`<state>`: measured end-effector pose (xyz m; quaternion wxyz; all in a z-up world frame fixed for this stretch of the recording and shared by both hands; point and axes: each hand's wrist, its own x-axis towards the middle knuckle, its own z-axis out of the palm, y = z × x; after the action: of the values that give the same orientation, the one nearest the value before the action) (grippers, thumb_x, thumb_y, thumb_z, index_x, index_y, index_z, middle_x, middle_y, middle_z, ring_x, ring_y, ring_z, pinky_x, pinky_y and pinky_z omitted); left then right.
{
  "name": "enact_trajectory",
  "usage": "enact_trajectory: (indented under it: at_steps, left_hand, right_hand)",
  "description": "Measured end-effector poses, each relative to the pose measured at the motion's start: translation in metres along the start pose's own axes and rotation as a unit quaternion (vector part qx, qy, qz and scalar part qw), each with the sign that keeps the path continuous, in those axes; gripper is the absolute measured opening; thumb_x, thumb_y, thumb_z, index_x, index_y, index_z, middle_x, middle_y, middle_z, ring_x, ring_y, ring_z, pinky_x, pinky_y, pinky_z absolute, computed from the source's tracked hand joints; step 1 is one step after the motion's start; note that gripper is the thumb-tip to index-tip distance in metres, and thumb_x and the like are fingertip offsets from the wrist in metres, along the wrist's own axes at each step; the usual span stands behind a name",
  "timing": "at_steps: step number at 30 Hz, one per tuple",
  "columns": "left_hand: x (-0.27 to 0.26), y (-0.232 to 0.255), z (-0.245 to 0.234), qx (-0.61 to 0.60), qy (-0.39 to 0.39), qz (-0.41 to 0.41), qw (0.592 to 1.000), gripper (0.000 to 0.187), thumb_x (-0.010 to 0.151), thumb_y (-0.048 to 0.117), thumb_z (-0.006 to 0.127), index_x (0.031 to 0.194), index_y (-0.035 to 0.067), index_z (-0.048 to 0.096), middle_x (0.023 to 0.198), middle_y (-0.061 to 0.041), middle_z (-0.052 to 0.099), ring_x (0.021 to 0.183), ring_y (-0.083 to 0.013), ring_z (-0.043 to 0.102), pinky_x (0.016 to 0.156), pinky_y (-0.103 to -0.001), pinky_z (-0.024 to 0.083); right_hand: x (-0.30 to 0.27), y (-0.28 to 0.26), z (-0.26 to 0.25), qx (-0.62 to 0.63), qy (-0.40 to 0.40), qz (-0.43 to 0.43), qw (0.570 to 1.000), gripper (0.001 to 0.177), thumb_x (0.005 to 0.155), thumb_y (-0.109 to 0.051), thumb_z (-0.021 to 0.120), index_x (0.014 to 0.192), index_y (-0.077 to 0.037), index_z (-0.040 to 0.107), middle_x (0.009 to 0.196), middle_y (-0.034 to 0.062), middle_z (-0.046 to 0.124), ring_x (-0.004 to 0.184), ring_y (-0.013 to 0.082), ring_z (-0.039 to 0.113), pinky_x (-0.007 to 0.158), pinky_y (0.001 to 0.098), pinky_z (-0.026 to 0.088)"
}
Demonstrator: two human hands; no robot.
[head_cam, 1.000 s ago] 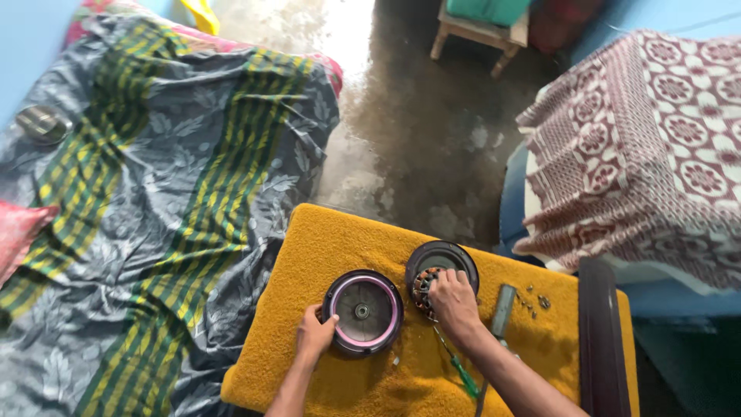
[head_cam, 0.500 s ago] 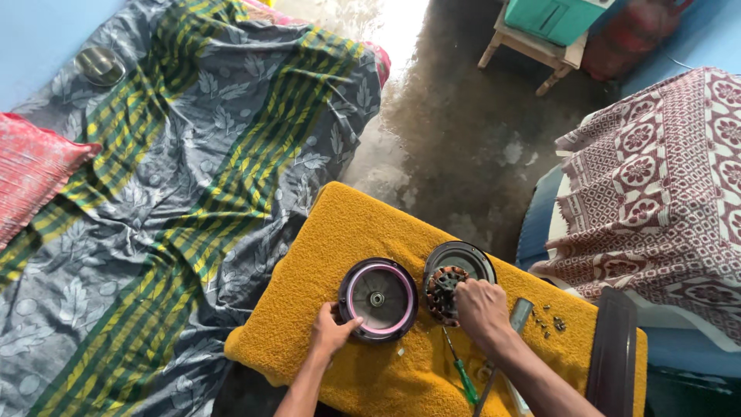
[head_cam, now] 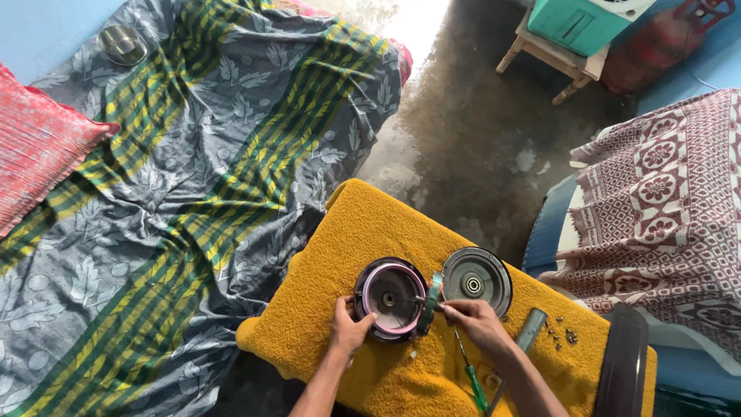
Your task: The person reassembles an electric fan motor by placing the stator into the front housing, aligning the rotor, and securing the rear cover. They use a screwdriver to tighten screws and a rubber mallet to tap the assembly into place.
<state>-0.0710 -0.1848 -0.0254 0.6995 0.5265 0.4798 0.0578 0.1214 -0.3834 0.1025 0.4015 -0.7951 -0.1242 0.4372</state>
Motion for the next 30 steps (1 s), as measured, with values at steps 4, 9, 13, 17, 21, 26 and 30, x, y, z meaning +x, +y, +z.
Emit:
enact_trajectory:
  at_steps: [4,9,13,17,21,26,30]
  left_hand:
    - [0.002,0.005,0.0,0.158,0.089,0.132,0.975,0.069,0.076,0.016,0.085,0.135,0.006,0.051,0.115,-0.017,0.067,0.102,-0.0278,0.067,0.085,-0.04,0.056]
    - [-0.024,0.029,0.027,0.142,0.036,0.206,0.967,0.048,0.084,0.026,0.079,0.124,0.005,0.062,0.107,-0.011,0.066,0.096,-0.0276,0.07,0.084,-0.043,0.06]
    - [-0.059,0.067,0.05,-0.112,-0.182,-0.064,0.975,0.054,0.098,0.047,0.068,0.128,0.002,0.062,0.096,-0.011,0.061,0.089,-0.0301,0.067,0.083,-0.051,0.06]
    - [-0.1,0.103,0.064,-0.283,-0.373,-0.262,0.844,0.068,0.094,0.066,0.042,0.135,0.017,0.064,0.114,-0.008,0.073,0.097,-0.0214,0.069,0.084,-0.056,0.057]
    - [-0.115,0.12,0.085,-0.333,-0.323,-0.293,0.836,0.073,0.092,0.069,0.037,0.132,0.014,0.061,0.122,-0.01,0.071,0.106,-0.0279,0.072,0.092,-0.067,0.055]
    - [-0.115,0.108,0.094,-0.37,-0.259,-0.214,0.866,0.069,0.097,0.061,0.039,0.138,0.009,0.059,0.13,-0.014,0.07,0.116,-0.0294,0.068,0.103,-0.052,0.054]
    - [-0.112,0.102,0.081,-0.341,-0.239,-0.184,0.89,0.072,0.097,0.064,0.037,0.134,0.007,0.061,0.125,-0.015,0.072,0.113,-0.0291,0.069,0.099,-0.047,0.056]
  right_hand:
    - [-0.018,0.029,0.001,0.104,-0.014,0.01,0.994,0.031,0.1,-0.022,0.066,0.116,-0.001,0.082,0.082,-0.005,0.061,0.073,0.0077,0.045,0.066,0.0254,0.037]
    - [-0.046,0.052,0.012,0.265,-0.066,-0.017,0.962,0.029,0.101,-0.02,0.062,0.112,0.001,0.079,0.091,-0.0018,0.069,0.079,0.0078,0.051,0.073,0.0255,0.042]
    - [-0.056,0.062,0.037,0.43,-0.063,-0.083,0.897,0.024,0.091,-0.013,0.064,0.108,0.001,0.073,0.103,0.0026,0.078,0.095,0.0129,0.068,0.09,0.0301,0.053]
    - [-0.067,0.054,0.043,0.445,-0.07,-0.14,0.882,0.021,0.098,-0.011,0.069,0.112,0.003,0.076,0.113,0.0123,0.073,0.103,0.0193,0.066,0.095,0.0328,0.052]
    - [-0.08,0.032,0.025,0.189,0.062,-0.118,0.973,0.017,0.092,-0.012,0.072,0.104,-0.002,0.078,0.132,0.0067,0.061,0.117,0.0161,0.059,0.095,0.035,0.054]
    - [-0.073,0.029,-0.009,0.078,0.042,-0.16,0.983,0.017,0.09,-0.006,0.071,0.103,-0.003,0.08,0.132,0.0119,0.062,0.121,0.0202,0.061,0.103,0.0334,0.055]
    - [-0.053,0.058,-0.049,-0.035,0.224,-0.022,0.974,0.027,0.084,-0.004,0.066,0.108,-0.009,0.077,0.12,0.0099,0.07,0.108,0.0205,0.074,0.098,0.0326,0.061]
